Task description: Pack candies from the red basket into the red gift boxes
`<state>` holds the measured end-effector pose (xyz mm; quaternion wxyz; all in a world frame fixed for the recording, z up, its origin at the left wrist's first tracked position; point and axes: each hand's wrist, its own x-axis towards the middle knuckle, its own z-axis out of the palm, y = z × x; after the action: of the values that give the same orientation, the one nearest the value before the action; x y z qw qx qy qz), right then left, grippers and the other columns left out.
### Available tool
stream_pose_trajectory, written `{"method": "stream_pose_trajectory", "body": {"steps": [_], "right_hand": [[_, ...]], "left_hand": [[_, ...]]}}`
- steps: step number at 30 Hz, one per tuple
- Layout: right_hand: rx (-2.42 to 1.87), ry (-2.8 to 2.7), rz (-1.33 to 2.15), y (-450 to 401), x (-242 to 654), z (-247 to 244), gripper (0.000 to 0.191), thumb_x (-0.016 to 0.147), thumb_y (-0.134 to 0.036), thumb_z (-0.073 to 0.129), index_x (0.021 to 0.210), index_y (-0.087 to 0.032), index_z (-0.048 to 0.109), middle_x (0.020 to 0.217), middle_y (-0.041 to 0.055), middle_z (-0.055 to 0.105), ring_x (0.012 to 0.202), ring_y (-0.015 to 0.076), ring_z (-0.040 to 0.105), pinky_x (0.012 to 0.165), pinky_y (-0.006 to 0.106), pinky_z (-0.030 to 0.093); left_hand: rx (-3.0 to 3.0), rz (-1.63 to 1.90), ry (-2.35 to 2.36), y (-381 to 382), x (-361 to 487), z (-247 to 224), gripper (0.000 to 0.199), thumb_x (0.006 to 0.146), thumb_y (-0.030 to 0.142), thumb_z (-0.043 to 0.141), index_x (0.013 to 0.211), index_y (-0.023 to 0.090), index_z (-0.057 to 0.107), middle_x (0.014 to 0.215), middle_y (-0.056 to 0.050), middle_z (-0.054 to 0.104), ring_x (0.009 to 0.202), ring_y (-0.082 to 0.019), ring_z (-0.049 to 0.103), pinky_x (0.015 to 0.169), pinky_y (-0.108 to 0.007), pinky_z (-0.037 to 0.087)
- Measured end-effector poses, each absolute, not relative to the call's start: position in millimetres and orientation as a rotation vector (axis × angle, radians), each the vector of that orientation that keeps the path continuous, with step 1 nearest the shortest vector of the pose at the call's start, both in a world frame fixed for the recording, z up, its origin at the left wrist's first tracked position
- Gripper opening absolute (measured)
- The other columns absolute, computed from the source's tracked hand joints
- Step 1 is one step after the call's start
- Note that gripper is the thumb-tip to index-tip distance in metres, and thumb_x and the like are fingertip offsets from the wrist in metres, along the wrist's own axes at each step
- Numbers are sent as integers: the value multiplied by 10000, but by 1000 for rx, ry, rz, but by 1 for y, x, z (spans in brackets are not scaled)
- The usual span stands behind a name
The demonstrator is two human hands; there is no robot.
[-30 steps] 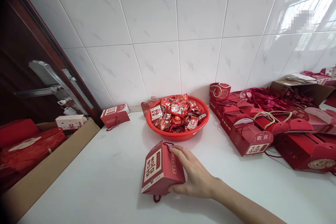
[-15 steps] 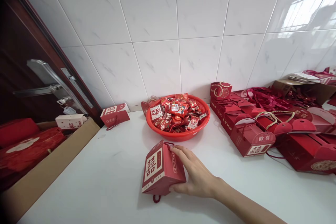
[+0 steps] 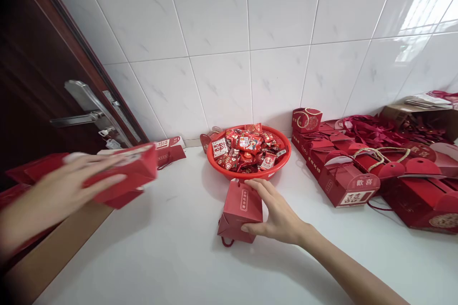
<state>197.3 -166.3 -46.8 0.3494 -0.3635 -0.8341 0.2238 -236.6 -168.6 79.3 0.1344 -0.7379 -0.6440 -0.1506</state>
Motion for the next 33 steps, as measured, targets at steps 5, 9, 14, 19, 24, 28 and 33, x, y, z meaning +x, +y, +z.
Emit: {"method": "stream_pose_trajectory", "body": {"steps": [5,9,14,19,24,28,33], "right_hand": [[-925,-2150,514,-165,204,-47,816,805,-466,764,1494,-274,371,1420,152,526,1280,327,555,1022,487,518],[-853,-2209,404,-171,207,-49,872,796,-491,775,1524,-278,345,1445,164,507,1330,337,527,1048,471,509],[-709,-2265,64,-180,199,-57,913,824,-426,755,1572,-246,262,1481,217,458,1361,357,500,1038,485,520],[-585,-2251,-255,-186,186,-74,845,886,-267,679,1604,-247,234,1544,223,415,1406,380,458,1074,579,482],[-551,-2278,-335,-188,180,-86,725,920,-215,627,1574,-258,318,1503,185,501,1373,315,512,1097,530,483],[-426,-2283,-297,-189,181,-85,775,949,-530,549,1569,-138,301,1459,254,503,1376,350,480,1063,559,481],[-571,-2094,-118,-193,183,-69,570,984,-267,466,1529,-172,328,1485,228,457,1354,332,484,1015,525,492]], "left_hand": [[-2417,-461,-1760,-120,-181,34,521,896,646,542,1270,310,683,1291,-85,627,1246,-336,553,1044,-475,475],[-2407,-576,-1761,-110,-146,17,551,916,585,489,1287,220,671,1461,-153,504,1366,-400,455,1113,-552,401],[-2594,-1007,-1742,-136,-104,19,467,954,534,462,1226,228,686,1372,-123,598,1248,-300,585,1083,-460,460],[-2823,-1168,-2051,-155,-62,18,643,874,574,595,1417,235,543,1251,-120,687,1005,-257,708,857,-378,578],[-2830,-1271,-2131,-151,-51,10,510,873,363,545,1363,226,581,1088,-80,748,855,-219,727,714,-317,581],[-2710,-1436,-2077,-151,-54,4,492,809,216,500,1278,206,645,1136,-75,740,946,-218,722,776,-308,584],[-2684,-1508,-1916,-161,-58,-5,330,800,194,481,982,209,756,1080,-70,727,999,-223,690,741,-287,567]]}}
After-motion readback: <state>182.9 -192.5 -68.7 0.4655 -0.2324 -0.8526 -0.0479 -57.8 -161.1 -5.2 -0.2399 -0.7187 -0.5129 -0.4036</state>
